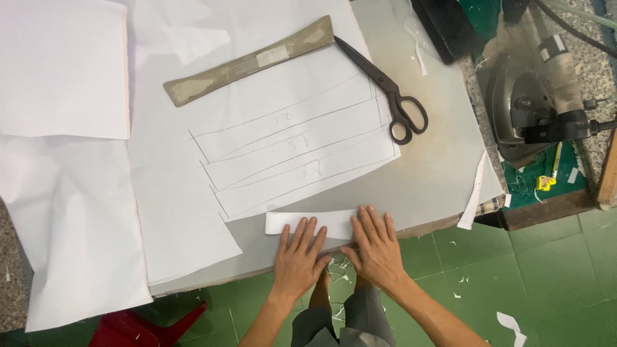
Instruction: The person uses shears to cut a large piece of white fabric along drawn lines on a table. They trim the edges and separate sections of the fabric, leaving cut pieces on the table and floor.
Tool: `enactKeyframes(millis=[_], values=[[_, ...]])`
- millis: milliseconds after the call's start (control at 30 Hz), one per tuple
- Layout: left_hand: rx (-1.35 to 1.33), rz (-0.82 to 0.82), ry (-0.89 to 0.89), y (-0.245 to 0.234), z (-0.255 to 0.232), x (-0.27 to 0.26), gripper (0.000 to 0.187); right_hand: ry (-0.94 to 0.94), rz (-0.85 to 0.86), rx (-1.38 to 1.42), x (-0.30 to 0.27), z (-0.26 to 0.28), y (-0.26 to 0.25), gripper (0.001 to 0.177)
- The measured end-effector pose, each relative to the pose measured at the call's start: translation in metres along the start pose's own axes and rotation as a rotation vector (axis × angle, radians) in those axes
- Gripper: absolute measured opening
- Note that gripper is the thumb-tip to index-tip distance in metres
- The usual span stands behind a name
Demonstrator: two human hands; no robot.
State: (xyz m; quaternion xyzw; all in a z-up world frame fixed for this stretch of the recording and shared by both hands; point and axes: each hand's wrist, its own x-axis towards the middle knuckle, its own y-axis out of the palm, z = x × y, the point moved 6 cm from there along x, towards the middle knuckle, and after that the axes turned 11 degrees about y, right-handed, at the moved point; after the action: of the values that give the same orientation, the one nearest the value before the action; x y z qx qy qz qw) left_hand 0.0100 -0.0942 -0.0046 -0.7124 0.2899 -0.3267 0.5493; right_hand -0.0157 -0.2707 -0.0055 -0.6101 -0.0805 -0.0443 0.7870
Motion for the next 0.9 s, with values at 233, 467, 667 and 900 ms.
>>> enactKeyframes(millis=[233,467,667,900], values=[[-0.011,-0.017,-0.015,-0.007,0.016,-0.013,0.064,-0.044,-0.037,-0.003,-0.031,0.006,0.000,0.079],[-0.012,-0.015,-0.057,-0.010,0.014,-0.013,0.068,-0.034,-0.012,0.038,-0.022,0.006,0.001,0.076],[-0.041,-0.012,-0.072,-0.008,0.007,-0.002,0.067,-0.199,-0.069,0.192,0.001,-0.006,-0.018,0.049],[-0.030,-0.030,-0.040,-0.007,0.008,0.000,0.067,-0.378,0.065,0.138,0.020,-0.010,-0.004,0.060]])
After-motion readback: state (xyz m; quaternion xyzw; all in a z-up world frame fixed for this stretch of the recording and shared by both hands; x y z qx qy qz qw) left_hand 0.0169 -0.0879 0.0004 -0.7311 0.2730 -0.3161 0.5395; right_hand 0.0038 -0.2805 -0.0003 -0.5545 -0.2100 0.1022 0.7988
